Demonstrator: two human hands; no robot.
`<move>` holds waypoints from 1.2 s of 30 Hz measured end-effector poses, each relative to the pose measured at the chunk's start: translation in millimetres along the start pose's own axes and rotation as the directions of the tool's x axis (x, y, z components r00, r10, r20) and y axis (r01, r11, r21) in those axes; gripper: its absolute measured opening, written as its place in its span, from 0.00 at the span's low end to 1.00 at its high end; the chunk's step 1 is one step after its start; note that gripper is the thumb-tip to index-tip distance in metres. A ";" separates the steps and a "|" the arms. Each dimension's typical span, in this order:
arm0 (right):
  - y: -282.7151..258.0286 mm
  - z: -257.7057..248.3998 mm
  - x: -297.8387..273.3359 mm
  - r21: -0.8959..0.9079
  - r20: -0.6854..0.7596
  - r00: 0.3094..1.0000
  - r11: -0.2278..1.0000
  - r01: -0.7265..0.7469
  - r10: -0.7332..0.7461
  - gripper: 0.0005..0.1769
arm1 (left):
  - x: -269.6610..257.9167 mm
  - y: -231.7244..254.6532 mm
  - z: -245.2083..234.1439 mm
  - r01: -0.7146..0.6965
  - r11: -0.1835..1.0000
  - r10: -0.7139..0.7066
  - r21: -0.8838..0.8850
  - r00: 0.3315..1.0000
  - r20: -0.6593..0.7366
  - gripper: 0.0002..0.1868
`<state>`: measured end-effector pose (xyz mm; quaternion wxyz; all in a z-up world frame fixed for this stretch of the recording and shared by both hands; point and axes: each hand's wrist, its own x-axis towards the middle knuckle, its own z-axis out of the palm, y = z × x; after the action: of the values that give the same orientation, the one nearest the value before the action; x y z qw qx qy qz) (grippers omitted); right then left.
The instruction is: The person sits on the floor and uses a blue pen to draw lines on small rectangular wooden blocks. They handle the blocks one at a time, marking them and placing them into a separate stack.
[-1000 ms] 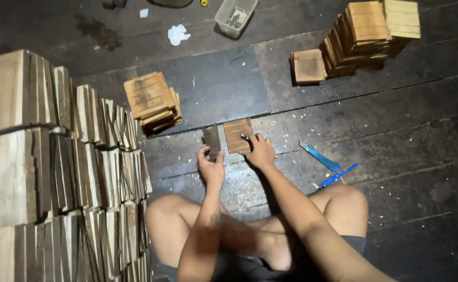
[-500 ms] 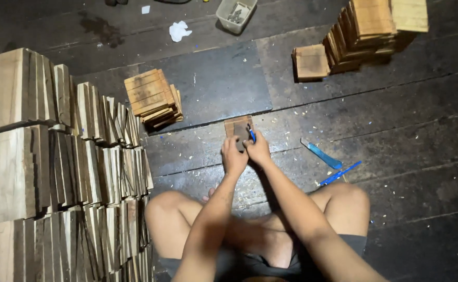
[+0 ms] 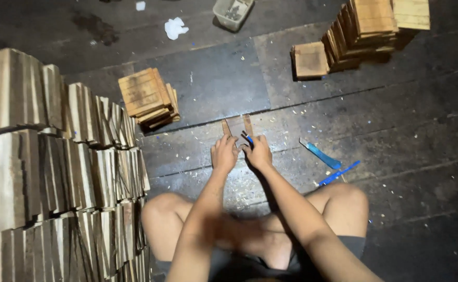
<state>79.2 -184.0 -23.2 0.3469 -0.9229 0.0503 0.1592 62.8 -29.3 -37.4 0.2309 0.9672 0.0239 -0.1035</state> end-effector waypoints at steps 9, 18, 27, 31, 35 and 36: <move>-9.8 -9.9 -17.8 -0.169 -0.002 0.997 0.982 0.079 -0.081 0.17 | -3.5 -0.3 4.7 -0.059 0.998 0.058 -0.024 0.997 -0.052 0.19; 0.5 -14.8 -12.7 -0.226 0.019 0.986 0.960 0.165 -0.165 0.24 | 4.4 -14.5 39.0 -0.111 0.993 0.104 -0.025 0.972 -0.210 0.17; 29.3 -11.5 10.6 -0.295 -0.001 0.970 0.927 0.232 -0.243 0.22 | 4.4 -12.5 39.0 -0.159 0.987 0.152 -0.002 0.950 -0.272 0.17; 30.1 -15.4 12.9 -0.281 0.025 0.966 0.925 0.255 -0.259 0.22 | 8.1 -20.1 44.4 -0.186 0.979 0.201 0.081 0.944 -0.263 0.18; 24.8 -21.0 13.7 -0.261 0.006 0.956 0.923 0.284 -0.293 0.21 | 9.6 -17.7 31.6 -0.206 0.967 0.235 0.151 0.950 -0.205 0.21; 25.3 -20.5 11.8 -0.244 0.004 0.958 0.929 0.279 -0.287 0.20 | 7.0 -16.7 31.4 -0.206 0.960 0.242 0.190 0.951 -0.192 0.22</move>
<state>90.6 -216.3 -28.3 0.2500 -0.9583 -0.0976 0.0978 62.1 -28.5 -73.6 0.1551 0.9850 -0.0707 0.0260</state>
